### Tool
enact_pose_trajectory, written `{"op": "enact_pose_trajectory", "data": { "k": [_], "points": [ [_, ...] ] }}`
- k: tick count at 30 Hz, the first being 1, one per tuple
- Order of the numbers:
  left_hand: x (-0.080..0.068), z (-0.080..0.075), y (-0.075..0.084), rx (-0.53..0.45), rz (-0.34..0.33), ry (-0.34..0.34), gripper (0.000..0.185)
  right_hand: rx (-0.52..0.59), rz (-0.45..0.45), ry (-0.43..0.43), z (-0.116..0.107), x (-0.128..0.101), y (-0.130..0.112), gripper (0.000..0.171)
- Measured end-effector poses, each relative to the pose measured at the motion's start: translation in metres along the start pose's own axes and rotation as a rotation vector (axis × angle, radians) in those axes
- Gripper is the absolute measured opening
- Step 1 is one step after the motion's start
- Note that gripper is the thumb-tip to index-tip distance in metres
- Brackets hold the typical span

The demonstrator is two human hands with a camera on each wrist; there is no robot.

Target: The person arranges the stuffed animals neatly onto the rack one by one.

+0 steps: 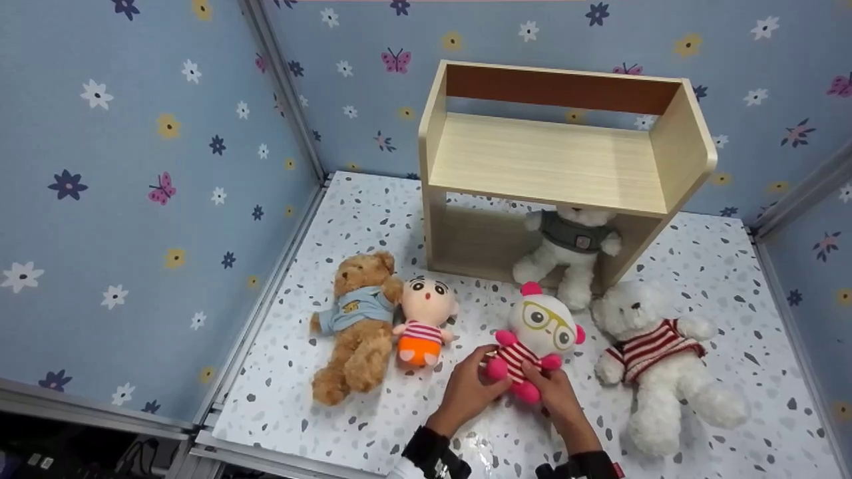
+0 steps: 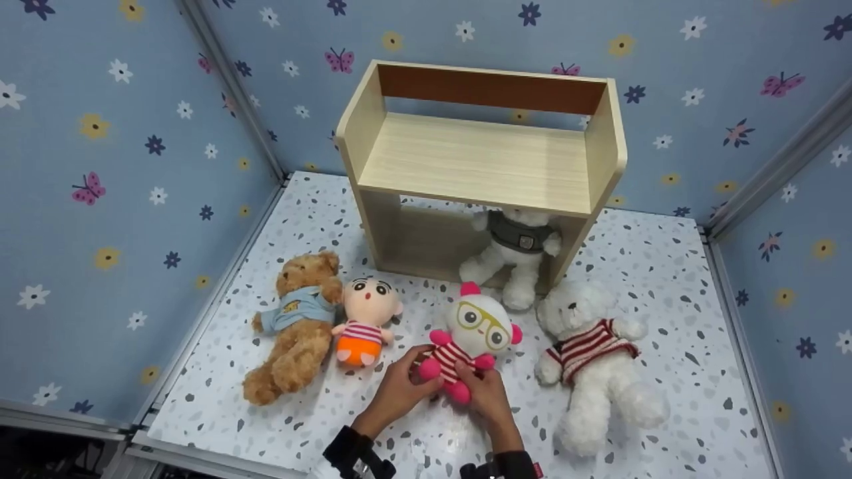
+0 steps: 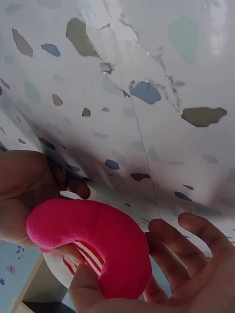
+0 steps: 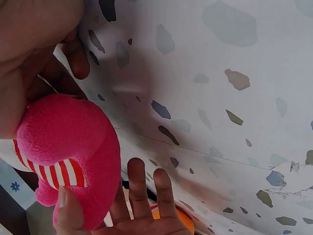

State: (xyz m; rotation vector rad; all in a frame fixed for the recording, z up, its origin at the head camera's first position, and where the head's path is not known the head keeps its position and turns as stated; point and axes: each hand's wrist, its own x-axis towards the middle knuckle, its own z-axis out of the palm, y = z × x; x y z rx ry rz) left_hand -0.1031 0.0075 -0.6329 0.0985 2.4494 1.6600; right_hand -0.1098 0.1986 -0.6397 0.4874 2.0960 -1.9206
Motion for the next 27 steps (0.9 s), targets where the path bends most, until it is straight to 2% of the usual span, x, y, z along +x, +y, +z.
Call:
{"op": "enact_pose_trajectory", "data": {
  "k": [5,10,16,22,27],
  "points": [
    [0.002,-0.009,0.005,-0.066,0.050,-0.037,0.056,0.087,0.013,0.010,-0.005,-0.002,-0.003,0.050],
    [0.003,-0.015,0.012,-0.059,0.121,-0.025,0.043,0.165,0.021,0.011,-0.008,-0.006,-0.010,0.053],
    [0.004,-0.018,0.017,-0.048,0.134,-0.010,0.036,0.161,-0.029,0.018,-0.011,-0.013,-0.021,0.051],
    [0.003,-0.018,0.025,-0.038,0.183,0.003,0.033,0.162,-0.095,0.031,-0.014,-0.019,-0.038,0.043],
    [0.003,-0.019,0.032,-0.054,0.216,0.015,0.035,0.122,-0.114,0.022,-0.016,-0.028,-0.053,0.042]
  ]
}}
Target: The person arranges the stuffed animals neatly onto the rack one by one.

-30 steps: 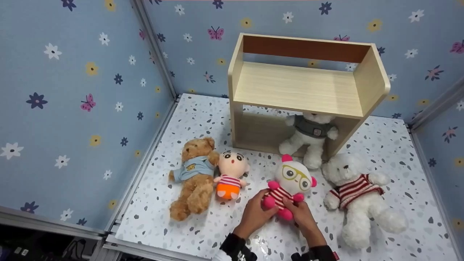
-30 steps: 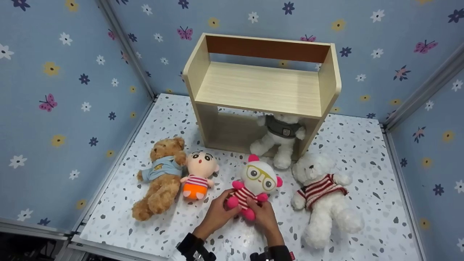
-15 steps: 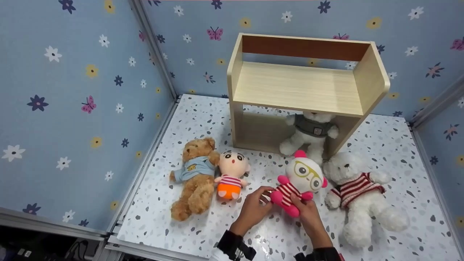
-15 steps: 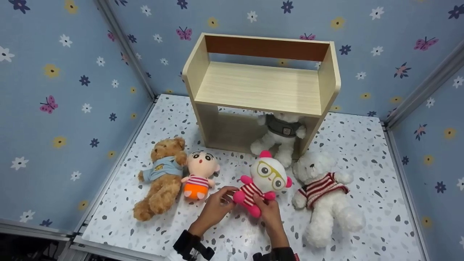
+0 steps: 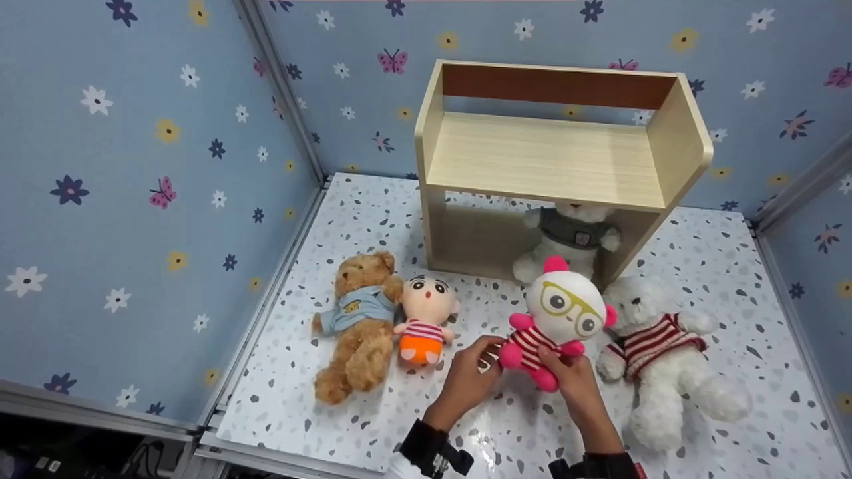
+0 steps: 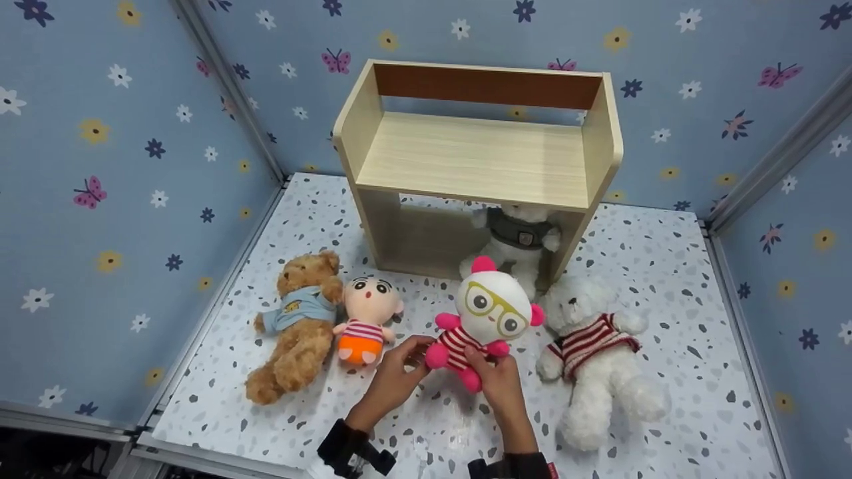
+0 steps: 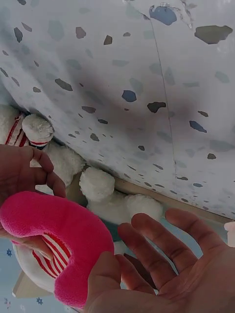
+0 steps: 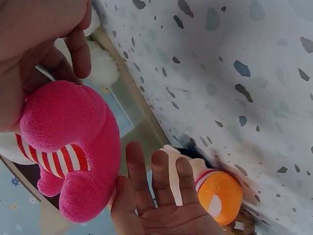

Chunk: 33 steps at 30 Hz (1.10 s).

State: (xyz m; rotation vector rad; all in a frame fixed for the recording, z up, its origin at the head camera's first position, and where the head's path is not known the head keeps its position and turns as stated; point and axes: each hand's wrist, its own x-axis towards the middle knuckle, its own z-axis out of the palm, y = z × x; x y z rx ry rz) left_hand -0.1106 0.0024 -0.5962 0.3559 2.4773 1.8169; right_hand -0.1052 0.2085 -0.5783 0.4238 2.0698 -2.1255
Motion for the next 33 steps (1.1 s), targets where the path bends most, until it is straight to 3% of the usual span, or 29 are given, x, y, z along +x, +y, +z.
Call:
{"op": "enact_pose_trajectory", "data": {
  "k": [10,20,27,33],
  "points": [
    [0.009,-0.005,0.018,-0.008,0.044,0.007,0.036,-0.075,-0.065,0.017,0.003,-0.005,-0.034,0.036],
    [0.026,-0.020,0.036,0.060,0.081,0.036,0.033,-0.111,-0.150,0.049,0.007,0.000,-0.058,0.035],
    [0.053,-0.041,0.056,0.151,0.157,0.081,0.038,-0.094,-0.166,0.052,0.009,0.003,-0.074,0.041],
    [0.085,-0.070,0.079,0.355,0.184,0.195,0.049,-0.089,-0.183,0.041,0.009,0.000,-0.080,0.038]
  ]
}}
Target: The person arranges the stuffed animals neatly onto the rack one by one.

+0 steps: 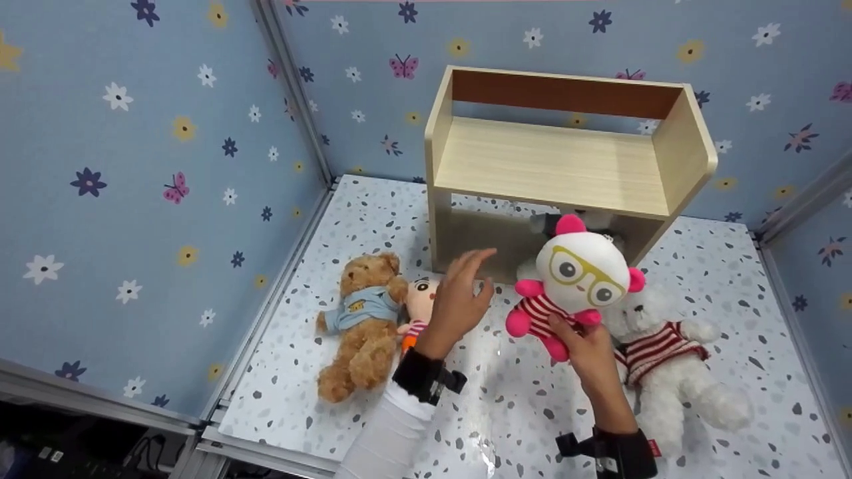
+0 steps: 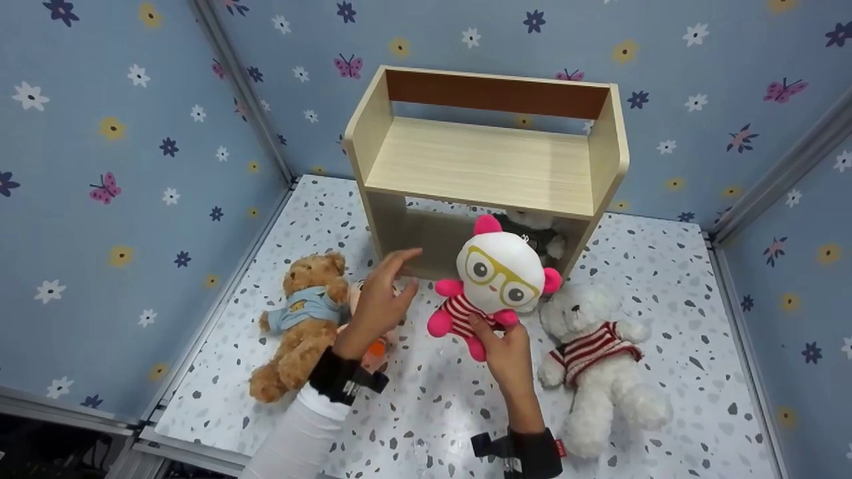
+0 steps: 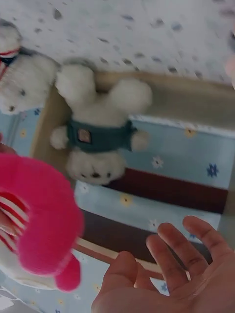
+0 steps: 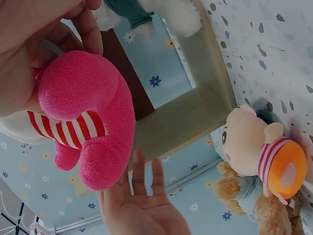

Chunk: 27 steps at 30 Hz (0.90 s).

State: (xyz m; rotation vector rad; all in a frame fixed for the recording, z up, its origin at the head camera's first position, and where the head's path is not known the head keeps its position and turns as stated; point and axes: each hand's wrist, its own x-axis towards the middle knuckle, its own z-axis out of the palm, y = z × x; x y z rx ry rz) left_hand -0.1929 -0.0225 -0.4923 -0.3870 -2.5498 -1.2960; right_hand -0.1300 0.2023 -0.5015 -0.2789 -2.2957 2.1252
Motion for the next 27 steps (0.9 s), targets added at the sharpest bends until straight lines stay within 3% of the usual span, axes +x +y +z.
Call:
{"op": "enact_pose_trajectory", "data": {
  "k": [5,12,19,27],
  "points": [
    [0.035,-0.020,0.002,0.189,0.011,0.064,0.054,0.002,-0.014,0.005,-0.001,-0.001,-0.001,0.039],
    [0.065,-0.028,-0.006,0.418,-0.009,0.048,0.072,0.013,-0.013,0.015,-0.002,-0.001,-0.002,0.036],
    [0.076,-0.027,-0.012,0.438,-0.036,0.104,0.072,0.015,-0.045,0.030,-0.001,0.012,-0.005,0.036],
    [0.083,-0.023,-0.009,0.476,-0.070,0.004,0.093,-0.028,-0.052,0.037,-0.005,0.023,-0.016,0.039]
  ]
}}
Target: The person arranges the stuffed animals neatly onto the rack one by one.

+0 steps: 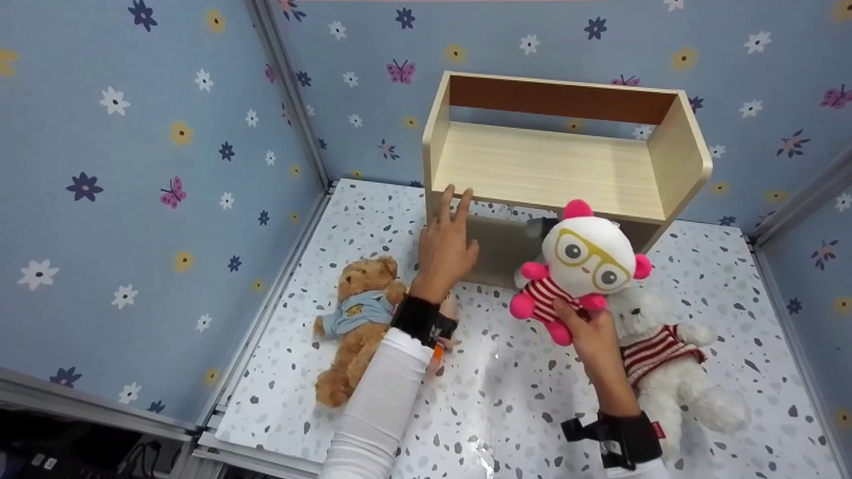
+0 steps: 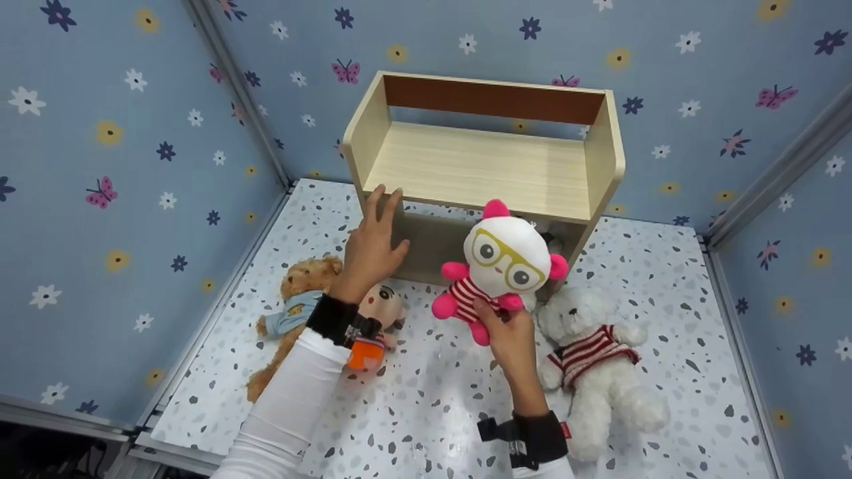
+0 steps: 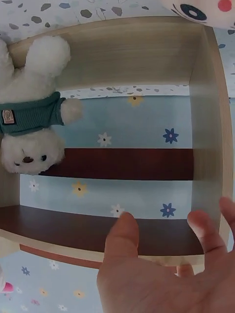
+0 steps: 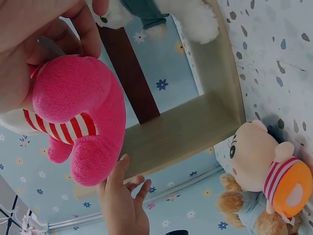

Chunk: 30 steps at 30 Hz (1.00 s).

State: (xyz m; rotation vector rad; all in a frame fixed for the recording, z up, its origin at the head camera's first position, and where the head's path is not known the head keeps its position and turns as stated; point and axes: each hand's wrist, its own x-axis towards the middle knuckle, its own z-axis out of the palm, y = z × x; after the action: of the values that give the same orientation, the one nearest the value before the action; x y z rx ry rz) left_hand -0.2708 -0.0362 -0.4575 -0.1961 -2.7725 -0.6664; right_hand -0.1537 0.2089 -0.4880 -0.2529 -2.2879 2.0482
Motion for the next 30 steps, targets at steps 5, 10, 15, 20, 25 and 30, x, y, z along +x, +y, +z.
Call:
{"op": "enact_pose_trajectory", "data": {
  "k": [5,10,15,20,25,30],
  "points": [
    [0.001,0.006,0.000,0.022,-0.005,-0.048,0.102,-0.006,-0.046,0.005,0.004,0.006,-0.008,0.043],
    [0.001,0.010,-0.002,0.042,-0.012,-0.075,0.108,-0.012,-0.041,-0.001,0.009,0.006,-0.013,0.045],
    [0.002,0.005,-0.002,0.092,-0.014,-0.136,0.112,-0.008,-0.042,0.012,0.012,0.009,-0.017,0.042],
    [0.005,0.000,-0.001,0.131,-0.035,-0.177,0.116,-0.013,-0.082,0.010,0.013,0.016,-0.026,0.039],
    [0.005,0.001,0.000,0.117,-0.035,-0.183,0.116,-0.025,-0.128,0.023,0.009,0.024,-0.037,0.038],
    [0.003,0.004,0.001,0.100,-0.038,-0.188,0.116,-0.055,-0.153,0.029,0.004,0.030,-0.044,0.041]
  ]
}}
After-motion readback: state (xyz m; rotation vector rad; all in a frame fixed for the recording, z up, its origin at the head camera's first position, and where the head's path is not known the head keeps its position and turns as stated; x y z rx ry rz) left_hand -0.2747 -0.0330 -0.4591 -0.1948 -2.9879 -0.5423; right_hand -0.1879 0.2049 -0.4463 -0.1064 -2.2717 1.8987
